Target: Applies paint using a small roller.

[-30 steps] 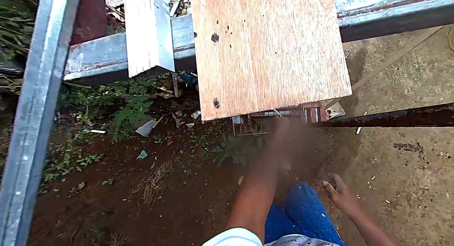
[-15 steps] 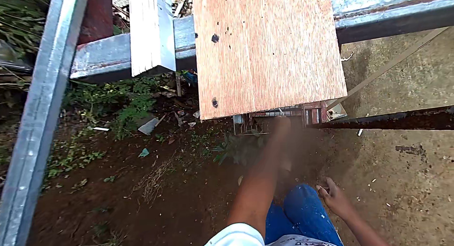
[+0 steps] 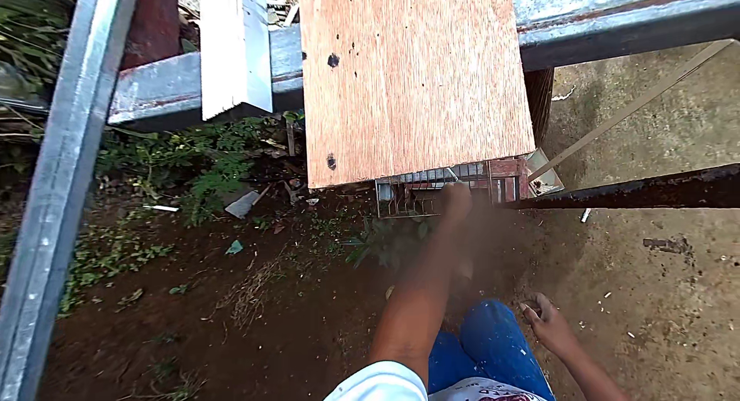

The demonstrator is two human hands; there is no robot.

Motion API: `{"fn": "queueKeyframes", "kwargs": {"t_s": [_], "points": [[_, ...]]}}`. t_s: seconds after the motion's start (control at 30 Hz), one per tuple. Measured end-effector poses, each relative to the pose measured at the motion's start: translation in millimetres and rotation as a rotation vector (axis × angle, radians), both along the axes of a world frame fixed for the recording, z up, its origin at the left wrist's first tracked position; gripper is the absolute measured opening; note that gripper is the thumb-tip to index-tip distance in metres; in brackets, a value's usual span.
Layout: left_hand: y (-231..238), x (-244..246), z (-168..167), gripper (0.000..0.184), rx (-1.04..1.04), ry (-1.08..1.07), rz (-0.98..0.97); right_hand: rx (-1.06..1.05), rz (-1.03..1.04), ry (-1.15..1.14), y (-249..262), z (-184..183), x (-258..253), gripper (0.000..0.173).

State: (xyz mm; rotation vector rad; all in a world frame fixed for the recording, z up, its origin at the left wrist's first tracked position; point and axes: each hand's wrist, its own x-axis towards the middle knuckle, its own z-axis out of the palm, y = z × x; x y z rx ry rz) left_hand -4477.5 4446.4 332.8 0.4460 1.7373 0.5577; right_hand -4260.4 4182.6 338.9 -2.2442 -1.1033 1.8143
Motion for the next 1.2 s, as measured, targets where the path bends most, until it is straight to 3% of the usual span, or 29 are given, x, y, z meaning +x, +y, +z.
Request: {"fn": "queueKeyframes", "kwargs": {"t_s": [0.17, 0.27, 0.47, 0.57, 0.7, 0.87, 0.93, 1.07, 1.2], "points": [[18, -12, 42, 0.027, 0.215, -0.162, 0.188, -0.014, 0.005, -0.001, -9, 1, 4, 0.041], [28, -11, 42, 0.023, 0.216, -0.212, 0.228, -0.031, 0.004, 0.005, -15, -4, 7, 0.041], [2, 9, -5, 0.039, 0.221, -0.135, 0.153, -0.052, -0.032, 0.019, -18, -11, 13, 0.04], [-12, 20, -15, 0.039, 0.123, -0.101, 0.12, -0.052, -0.02, 0.007, -20, -12, 17, 0.039], [-14, 21, -4, 0.033, -0.075, -0.055, 0.041, -0.053, -0.033, -0.006, -19, -11, 18, 0.039], [4, 15, 14, 0.041, 0.073, 0.084, -0.137, -0.053, -0.05, -0.008, -19, -12, 19, 0.039], [3, 13, 11, 0.041, 0.033, 0.171, -0.211, -0.064, -0.055, -0.009, -19, -12, 19, 0.038], [0, 12, 0, 0.026, -0.118, 0.115, -0.193, -0.067, -0.072, -0.009, -19, -9, 21, 0.037], [5, 3, 15, 0.037, 0.025, 0.101, -0.125, -0.062, -0.079, -0.009, -22, -12, 23, 0.037]]}}
